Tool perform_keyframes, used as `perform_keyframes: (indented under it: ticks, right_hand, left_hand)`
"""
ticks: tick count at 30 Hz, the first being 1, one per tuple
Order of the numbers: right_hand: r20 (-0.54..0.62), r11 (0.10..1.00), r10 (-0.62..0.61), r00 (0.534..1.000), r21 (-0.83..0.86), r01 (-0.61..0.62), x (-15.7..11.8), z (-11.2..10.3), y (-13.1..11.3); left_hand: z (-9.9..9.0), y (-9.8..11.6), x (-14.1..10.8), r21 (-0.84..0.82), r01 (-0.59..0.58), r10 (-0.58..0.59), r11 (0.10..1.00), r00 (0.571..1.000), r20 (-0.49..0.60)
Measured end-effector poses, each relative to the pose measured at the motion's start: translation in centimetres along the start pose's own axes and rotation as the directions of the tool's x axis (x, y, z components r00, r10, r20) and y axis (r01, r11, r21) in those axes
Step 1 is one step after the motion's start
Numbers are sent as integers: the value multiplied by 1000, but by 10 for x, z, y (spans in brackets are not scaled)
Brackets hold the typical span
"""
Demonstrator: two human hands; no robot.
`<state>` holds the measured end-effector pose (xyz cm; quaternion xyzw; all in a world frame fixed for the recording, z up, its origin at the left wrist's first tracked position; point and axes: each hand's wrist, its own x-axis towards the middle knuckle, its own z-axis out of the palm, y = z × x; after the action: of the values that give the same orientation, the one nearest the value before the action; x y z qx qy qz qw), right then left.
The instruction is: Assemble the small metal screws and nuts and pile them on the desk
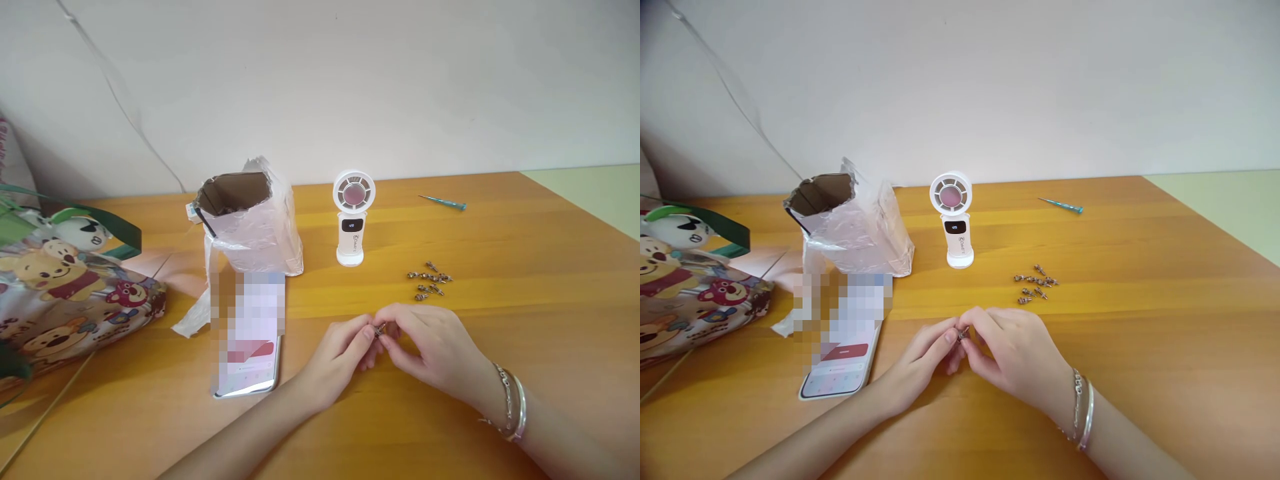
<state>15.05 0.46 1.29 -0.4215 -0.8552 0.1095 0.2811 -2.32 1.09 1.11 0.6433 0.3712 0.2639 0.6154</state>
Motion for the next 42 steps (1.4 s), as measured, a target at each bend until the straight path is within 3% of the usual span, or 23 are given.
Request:
perform_keyframes:
  ticks: [5,13,17,25,27,29,31,33,37,42]
  right_hand:
    - [-65,996,-57,996,-71,53,-1,2,-1]
    - [-134,982,-83,987,-182,58,1,4,-3]
    - [-196,975,-113,974,-213,70,4,8,-5]
    - [-210,978,-113,971,-195,72,3,12,-5]
    - [-164,996,-49,985,-79,36,2,10,-4]
    - [-40,989,39,998,146,-33,2,6,-2]
    - [124,921,82,989,370,-122,3,1,-1]
    - [232,858,83,969,479,-189,5,-4,0]
    - [309,862,91,947,452,-231,4,-8,1]
    - [280,953,81,956,260,-157,1,-4,1]
  left_hand:
    - [0,0,0,23,-49,49,999,998,26]
    - [3,-1,0,16,-18,17,1000,1000,15]
    - [7,-2,2,-78,31,-32,996,999,-7]
    - [10,0,2,-205,68,-73,976,997,-14]
    - [9,1,1,-216,64,-69,974,998,-14]
    - [8,1,0,-215,44,-47,976,999,-10]
    - [6,0,0,-207,11,-12,978,1000,-4]
    - [4,-2,0,-194,-12,16,981,1000,14]
    - [2,-5,0,-163,1,12,987,997,79]
    - [2,-7,0,-121,6,7,993,994,113]
